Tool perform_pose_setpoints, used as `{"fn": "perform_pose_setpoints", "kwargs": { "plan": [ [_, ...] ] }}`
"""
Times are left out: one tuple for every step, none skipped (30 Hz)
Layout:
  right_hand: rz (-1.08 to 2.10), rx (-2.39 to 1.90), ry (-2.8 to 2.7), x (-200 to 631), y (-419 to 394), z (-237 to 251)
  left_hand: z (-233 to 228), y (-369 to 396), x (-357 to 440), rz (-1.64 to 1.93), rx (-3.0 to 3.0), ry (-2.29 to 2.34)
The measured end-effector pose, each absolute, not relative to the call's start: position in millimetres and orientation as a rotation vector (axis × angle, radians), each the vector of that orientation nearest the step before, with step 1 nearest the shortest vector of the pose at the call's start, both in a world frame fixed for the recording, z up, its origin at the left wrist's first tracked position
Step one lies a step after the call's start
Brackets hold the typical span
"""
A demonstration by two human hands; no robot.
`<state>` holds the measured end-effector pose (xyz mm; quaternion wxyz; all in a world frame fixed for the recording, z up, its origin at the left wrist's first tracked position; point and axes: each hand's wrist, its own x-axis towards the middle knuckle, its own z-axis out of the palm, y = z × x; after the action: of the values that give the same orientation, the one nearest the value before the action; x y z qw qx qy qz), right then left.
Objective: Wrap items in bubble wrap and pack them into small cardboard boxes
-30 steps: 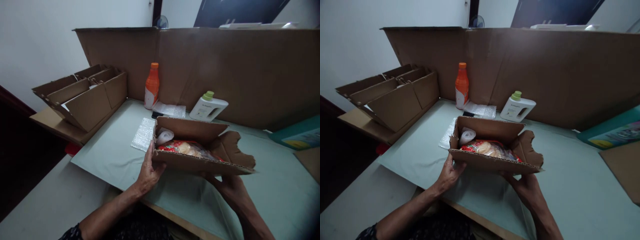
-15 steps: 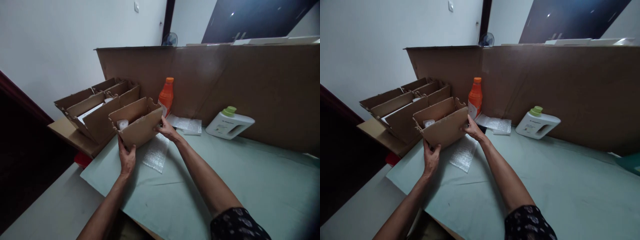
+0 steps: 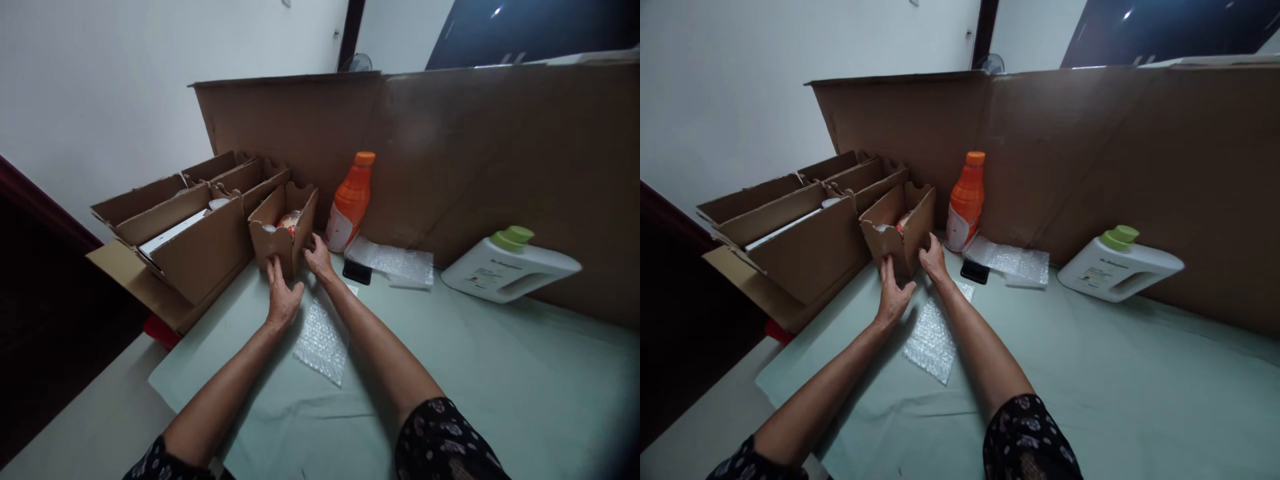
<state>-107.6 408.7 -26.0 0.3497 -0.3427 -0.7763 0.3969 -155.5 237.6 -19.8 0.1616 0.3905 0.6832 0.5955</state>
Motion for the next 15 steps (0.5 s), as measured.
{"fn": "perform_pose_setpoints", "kwargs": {
  "plan": [
    [1.029, -0.909, -1.989, -110.0, 405.7, -29.8, -20.2, 243.8, -159.4, 1.692, 1.126, 1.943],
    [1.024, -0.931, -1.974, -111.8, 403.3, -32.9, -21.2, 249.2, -163.8, 1.685, 1.144, 1.936],
    [1.020, -0.947, -1.966, -113.3, 401.5, -35.1, -22.5, 253.8, -168.4, 1.682, 1.162, 1.930],
    [1.020, -0.953, -1.968, -115.0, 400.6, -36.6, -24.1, 257.9, -173.0, 1.683, 1.175, 1.927],
    [1.018, -0.955, -1.974, -116.9, 400.3, -37.3, -25.9, 261.4, -177.6, 1.688, 1.180, 1.927],
    [1.014, -0.955, -1.985, -119.1, 400.5, -37.3, -28.0, 264.6, -182.0, 1.700, 1.175, 1.929],
    [1.006, -0.954, -2.000, -121.7, 401.0, -36.8, -30.3, 267.5, -186.2, 1.716, 1.162, 1.932],
    [0.995, -0.953, -2.019, -124.3, 401.5, -35.8, -32.9, 270.1, -190.2, 1.732, 1.147, 1.933],
    [0.978, -0.955, -2.041, -126.5, 401.5, -34.4, -35.9, 272.2, -193.9, 1.748, 1.136, 1.927],
    [0.957, -0.960, -2.066, -127.8, 400.6, -32.9, -39.2, 273.6, -197.3, 1.763, 1.128, 1.911],
    [0.932, -0.967, -2.095, -127.6, 398.4, -31.3, -43.0, 274.2, -200.3, 1.775, 1.120, 1.887],
    [0.904, -0.974, -2.128, -125.4, 394.5, -29.7, -47.1, 273.7, -203.0, 1.783, 1.112, 1.860],
    [0.872, -0.979, -2.169, -120.6, 388.7, -28.2, -51.5, 272.1, -205.1, 1.785, 1.101, 1.833],
    [0.837, -0.981, -2.217, -113.2, 381.1, -26.9, -56.1, 269.3, -206.6, 1.784, 1.089, 1.804],
    [0.800, -0.981, -2.272, -103.2, 371.7, -25.6, -60.6, 265.6, -207.4, 1.780, 1.077, 1.780]
  ]
}}
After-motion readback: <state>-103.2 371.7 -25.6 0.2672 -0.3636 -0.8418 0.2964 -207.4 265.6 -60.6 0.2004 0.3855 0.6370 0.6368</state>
